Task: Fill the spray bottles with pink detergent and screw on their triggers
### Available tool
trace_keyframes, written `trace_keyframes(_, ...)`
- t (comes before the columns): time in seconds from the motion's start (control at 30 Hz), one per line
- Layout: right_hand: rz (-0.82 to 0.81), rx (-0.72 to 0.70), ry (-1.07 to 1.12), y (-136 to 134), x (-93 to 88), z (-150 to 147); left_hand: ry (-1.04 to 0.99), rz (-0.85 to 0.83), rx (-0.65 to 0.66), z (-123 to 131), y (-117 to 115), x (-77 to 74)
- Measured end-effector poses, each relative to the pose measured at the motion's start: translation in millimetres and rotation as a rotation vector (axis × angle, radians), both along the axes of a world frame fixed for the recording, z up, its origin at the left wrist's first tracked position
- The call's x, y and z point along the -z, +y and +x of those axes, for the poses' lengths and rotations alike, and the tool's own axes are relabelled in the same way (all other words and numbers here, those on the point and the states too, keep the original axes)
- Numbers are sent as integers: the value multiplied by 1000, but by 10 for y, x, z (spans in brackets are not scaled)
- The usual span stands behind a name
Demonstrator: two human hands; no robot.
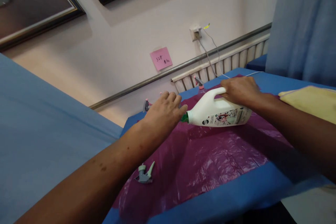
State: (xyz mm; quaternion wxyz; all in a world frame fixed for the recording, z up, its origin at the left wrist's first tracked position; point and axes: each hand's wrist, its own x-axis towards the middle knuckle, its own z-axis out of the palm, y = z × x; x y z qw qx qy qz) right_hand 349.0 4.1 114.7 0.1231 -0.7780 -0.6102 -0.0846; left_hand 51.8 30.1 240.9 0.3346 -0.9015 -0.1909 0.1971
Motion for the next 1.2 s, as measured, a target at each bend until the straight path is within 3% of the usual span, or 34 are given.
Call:
trace_keyframes(0.17,2,48,-22,9,29,37,73,89,57,15,10,-40)
trace_keyframes(0.37,26,54,4,-14,41,65,23,97,102,-12,47,-51)
trace_keyframes(0.57,24,89,12,-52,79,136,-85,76,61,-131,108,-41)
trace_keyframes(0.77,36,140,56,-128,120,242,-307,37,-45,-308,166,75)
trace_keyframes(0.97,109,172,137,-275,206,392,-678,-87,-108,-448,205,412)
trace_keyframes(1.07,147,236,233,-382,332,533,-1007,-277,-147,-467,191,714)
trace_keyframes(1.2,232,316,366,-527,569,744,-1488,-559,-301,-373,106,1166)
